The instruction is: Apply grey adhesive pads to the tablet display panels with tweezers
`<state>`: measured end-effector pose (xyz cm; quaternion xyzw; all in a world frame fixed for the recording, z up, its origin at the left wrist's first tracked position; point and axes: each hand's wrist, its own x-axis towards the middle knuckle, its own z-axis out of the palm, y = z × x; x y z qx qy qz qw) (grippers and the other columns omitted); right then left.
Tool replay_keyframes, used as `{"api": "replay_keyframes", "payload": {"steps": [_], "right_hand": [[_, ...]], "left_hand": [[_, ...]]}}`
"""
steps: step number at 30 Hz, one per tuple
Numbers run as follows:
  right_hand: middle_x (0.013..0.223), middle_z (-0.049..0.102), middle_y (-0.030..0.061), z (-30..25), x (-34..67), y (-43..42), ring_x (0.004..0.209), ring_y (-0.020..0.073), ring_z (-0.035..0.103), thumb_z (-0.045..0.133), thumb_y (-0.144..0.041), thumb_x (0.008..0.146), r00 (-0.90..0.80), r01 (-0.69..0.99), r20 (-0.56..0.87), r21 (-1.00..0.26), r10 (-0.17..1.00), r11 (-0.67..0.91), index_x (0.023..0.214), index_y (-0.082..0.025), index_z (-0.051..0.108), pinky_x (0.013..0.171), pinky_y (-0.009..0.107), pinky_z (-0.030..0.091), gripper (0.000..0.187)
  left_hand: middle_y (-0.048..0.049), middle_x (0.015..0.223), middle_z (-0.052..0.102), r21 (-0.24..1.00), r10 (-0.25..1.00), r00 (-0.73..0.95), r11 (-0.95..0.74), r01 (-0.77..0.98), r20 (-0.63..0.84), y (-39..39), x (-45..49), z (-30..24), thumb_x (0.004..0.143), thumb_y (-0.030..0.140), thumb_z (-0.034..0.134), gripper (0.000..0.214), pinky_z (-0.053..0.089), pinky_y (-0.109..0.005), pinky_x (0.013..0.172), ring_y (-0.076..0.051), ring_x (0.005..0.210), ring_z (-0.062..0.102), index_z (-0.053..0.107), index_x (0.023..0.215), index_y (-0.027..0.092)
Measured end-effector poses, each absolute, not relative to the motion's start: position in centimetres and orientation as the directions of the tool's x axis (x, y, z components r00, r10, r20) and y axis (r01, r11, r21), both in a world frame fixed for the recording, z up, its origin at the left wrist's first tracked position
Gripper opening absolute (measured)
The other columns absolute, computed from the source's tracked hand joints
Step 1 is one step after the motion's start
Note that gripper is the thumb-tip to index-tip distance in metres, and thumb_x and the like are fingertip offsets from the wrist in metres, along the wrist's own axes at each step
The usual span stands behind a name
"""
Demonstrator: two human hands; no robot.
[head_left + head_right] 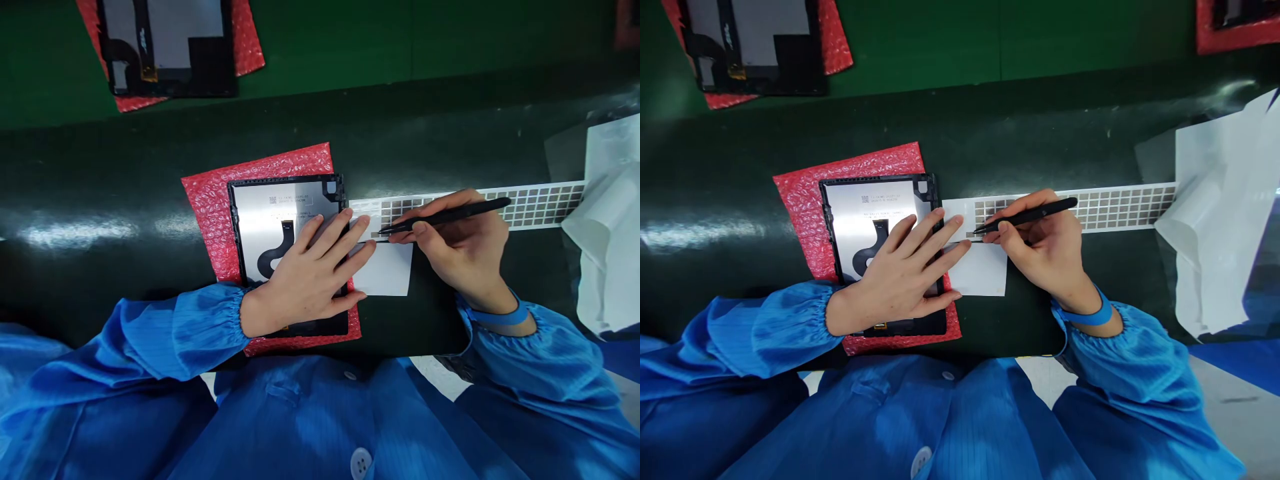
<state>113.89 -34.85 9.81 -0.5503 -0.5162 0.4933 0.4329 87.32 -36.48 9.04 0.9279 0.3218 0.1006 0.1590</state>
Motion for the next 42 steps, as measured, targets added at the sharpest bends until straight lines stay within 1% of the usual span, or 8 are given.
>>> {"api": "replay_keyframes", "payload": {"steps": [13,17,23,25,27,30,35,42], "right_hand": [[0.096,0.086,0.0008,9.0,114.4,-34.4,0.077,0.0203,0.087,0.089,-0.027,0.098,-0.083,0.137,0.004,-0.990,0.997,0.016,0.108,-0.028,0.078,0.069,0.034,0.077,0.015],[0.093,0.087,-0.0005,8.6,114.6,-33.9,0.073,0.0193,0.086,0.092,-0.026,0.095,-0.079,0.087,0.007,-0.996,0.997,0.014,0.105,-0.030,0.078,0.064,0.030,0.075,0.017],[0.087,0.086,-0.0012,9.5,113.8,-34.1,0.068,0.0216,0.086,0.091,-0.027,0.097,0.009,0.017,0.047,-0.999,0.999,0.047,0.103,-0.030,0.078,0.062,0.034,0.076,0.015],[0.088,0.087,-0.0003,9.9,113.0,-34.5,0.068,0.0218,0.086,0.091,-0.025,0.097,0.033,-0.003,0.045,-0.999,0.998,0.046,0.104,-0.029,0.078,0.065,0.035,0.077,0.015],[0.089,0.087,0.0008,10.1,112.1,-35.0,0.070,0.0221,0.087,0.090,-0.023,0.098,0.005,-0.024,0.012,-1.000,1.000,0.012,0.106,-0.028,0.077,0.069,0.035,0.078,0.016],[0.093,0.087,0.0012,9.9,110.9,-35.4,0.078,0.0223,0.089,0.088,-0.022,0.100,-0.079,-0.045,-0.064,-0.997,0.995,-0.068,0.109,-0.027,0.074,0.077,0.037,0.079,0.017],[0.098,0.086,-0.0002,9.4,110.3,-35.2,0.086,0.0219,0.089,0.085,-0.021,0.101,-0.129,-0.054,-0.147,-0.986,0.981,-0.155,0.110,-0.029,0.072,0.086,0.039,0.080,0.017],[0.100,0.087,0.0011,9.8,110.0,-35.1,0.085,0.0230,0.089,0.088,-0.025,0.099,-0.109,-0.053,-0.185,-0.980,0.977,-0.191,0.106,-0.028,0.072,0.084,0.040,0.080,0.018]], "left_hand": [[-0.0231,0.179,0.044,0.257,0.604,0.794,-0.781,0.570,0.075,-36.3,87.4,9.8,0.110,0.059,0.063,0.071,0.038,-0.060,0.130,-0.046,0.166,0.043,0.058,0.162,0.012],[-0.0235,0.178,0.046,0.274,0.606,0.790,-0.779,0.564,0.096,-36.1,87.4,9.5,0.109,0.058,0.066,0.070,0.040,-0.061,0.129,-0.047,0.166,0.044,0.059,0.161,0.012],[-0.0273,0.177,0.045,0.399,0.610,0.778,-0.758,0.517,0.150,-36.0,86.1,11.4,0.114,0.057,0.059,0.063,0.042,-0.061,0.132,-0.045,0.167,0.042,0.064,0.151,0.006],[-0.0267,0.162,0.063,0.408,0.636,0.739,-0.749,0.522,0.222,-36.8,85.3,12.4,0.115,0.047,0.061,0.049,0.054,-0.055,0.123,-0.041,0.155,0.057,0.070,0.139,0.006],[-0.0201,0.128,0.079,0.384,0.654,0.704,-0.747,0.543,0.278,-37.9,84.8,12.9,0.114,0.039,0.062,0.037,0.064,-0.046,0.101,-0.034,0.124,0.075,0.074,0.129,0.007],[-0.0116,0.101,0.078,0.296,0.667,0.697,-0.743,0.600,0.261,-39.3,84.6,12.8,0.113,0.037,0.062,0.037,0.064,-0.038,0.076,-0.026,0.091,0.075,0.075,0.129,0.006],[-0.0147,0.112,0.077,0.132,0.704,0.696,-0.710,0.691,0.143,-39.8,85.2,11.8,0.116,0.051,0.055,0.059,0.059,-0.036,0.064,-0.028,0.098,0.075,0.067,0.149,0.004],[-0.0141,0.117,0.076,0.122,0.707,0.702,-0.707,0.697,0.085,-39.5,85.3,11.9,0.118,0.056,0.049,0.063,0.055,-0.034,0.059,-0.027,0.100,0.073,0.067,0.154,0.007]]}}
